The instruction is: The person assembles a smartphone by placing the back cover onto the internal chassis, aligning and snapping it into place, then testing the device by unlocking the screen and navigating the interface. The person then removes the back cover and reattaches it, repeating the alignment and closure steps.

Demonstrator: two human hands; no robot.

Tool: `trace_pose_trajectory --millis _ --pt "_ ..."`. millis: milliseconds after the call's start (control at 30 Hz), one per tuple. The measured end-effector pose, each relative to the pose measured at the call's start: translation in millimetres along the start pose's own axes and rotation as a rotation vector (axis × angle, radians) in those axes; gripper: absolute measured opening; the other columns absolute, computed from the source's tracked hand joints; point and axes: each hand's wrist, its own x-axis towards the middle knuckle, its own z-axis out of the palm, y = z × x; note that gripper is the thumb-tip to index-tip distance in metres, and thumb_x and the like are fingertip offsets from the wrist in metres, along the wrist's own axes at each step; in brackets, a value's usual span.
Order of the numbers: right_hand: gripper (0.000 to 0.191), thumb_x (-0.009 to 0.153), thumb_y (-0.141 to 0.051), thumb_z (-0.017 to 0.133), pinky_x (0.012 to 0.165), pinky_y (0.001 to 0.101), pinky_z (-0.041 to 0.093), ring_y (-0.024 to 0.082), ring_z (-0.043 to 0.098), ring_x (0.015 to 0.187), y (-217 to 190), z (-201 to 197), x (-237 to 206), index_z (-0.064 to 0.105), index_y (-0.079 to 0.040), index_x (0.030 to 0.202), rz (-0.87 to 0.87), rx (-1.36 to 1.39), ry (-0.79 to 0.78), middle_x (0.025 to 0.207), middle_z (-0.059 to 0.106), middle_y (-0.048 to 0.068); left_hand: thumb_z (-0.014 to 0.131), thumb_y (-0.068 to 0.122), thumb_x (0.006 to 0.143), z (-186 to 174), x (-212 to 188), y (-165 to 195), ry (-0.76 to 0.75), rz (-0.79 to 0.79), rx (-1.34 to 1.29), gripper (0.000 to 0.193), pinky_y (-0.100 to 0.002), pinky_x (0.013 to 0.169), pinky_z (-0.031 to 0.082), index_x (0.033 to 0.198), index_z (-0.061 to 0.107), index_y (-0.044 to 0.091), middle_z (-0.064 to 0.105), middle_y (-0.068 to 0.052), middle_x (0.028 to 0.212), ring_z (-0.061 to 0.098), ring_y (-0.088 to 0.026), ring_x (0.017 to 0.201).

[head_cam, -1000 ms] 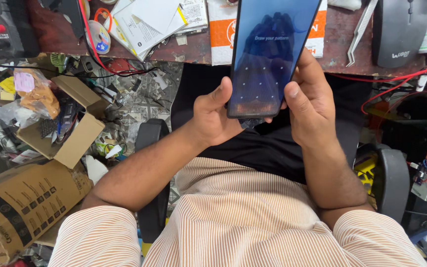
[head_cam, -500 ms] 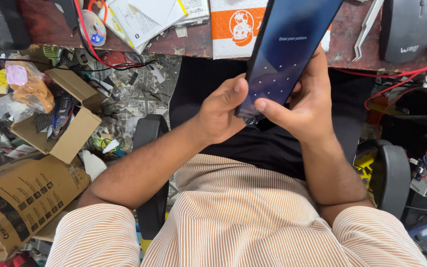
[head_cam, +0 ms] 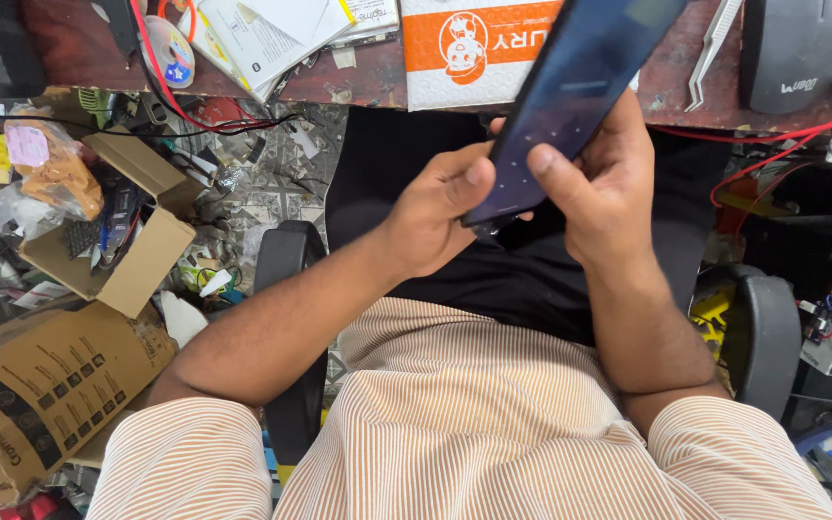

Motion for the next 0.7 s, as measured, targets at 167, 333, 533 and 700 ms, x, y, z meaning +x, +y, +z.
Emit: trace_pose_trajectory --millis 167,333,533,700 --pt "0.056 0.100 0.004 0.065 0.072 0.0249 0.059 0.012 0.067 0.091 -1 -11 -4 0.042 0.004 0.151 0.006 -0.042 -0.118 0.120 0.065 0.010 0.056 0.047 0.110 4 -1 15 -0.017 -0.017 -0.102 0.061 -0.036 0.103 0.054 0.144 0.053 -0.004 0.064 -0.018 0.134 0.067 -0.021 0.114" --pt "0.037 0.109 -0.005 0.060 0.073 0.0220 0.052 0.010 0.064 0.087 10 -20 -6 0.050 0.006 0.143 0.010 0.067 -0.059 0.112 0.066 0.008 0.055 0.048 0.113 6 1 13 -0.039 0.009 -0.038 0.061 -0.037 0.105 0.054 0.138 0.054 -0.008 0.065 -0.020 0.129 0.067 -0.022 0.115" --pt "0.033 0.106 -0.013 0.061 0.063 0.0199 0.049 0.008 0.062 0.076 11 -19 -5 0.055 0.004 0.133 0.072 0.047 0.066 0.109 0.068 0.008 0.055 0.049 0.115 7 1 8 -0.053 -0.002 0.003 0.063 -0.037 0.104 0.054 0.138 0.056 -0.010 0.066 -0.020 0.130 0.067 -0.022 0.114" --pt "0.072 0.090 0.002 0.081 0.078 0.0205 0.050 0.008 0.061 0.096 0 -12 -3 0.041 0.001 0.149 -0.041 -0.218 -0.114 0.123 0.061 0.006 0.054 0.050 0.111 11 2 11 -0.035 -0.008 -0.004 0.064 -0.036 0.108 0.053 0.142 0.053 -0.007 0.063 -0.018 0.136 0.066 -0.021 0.121"
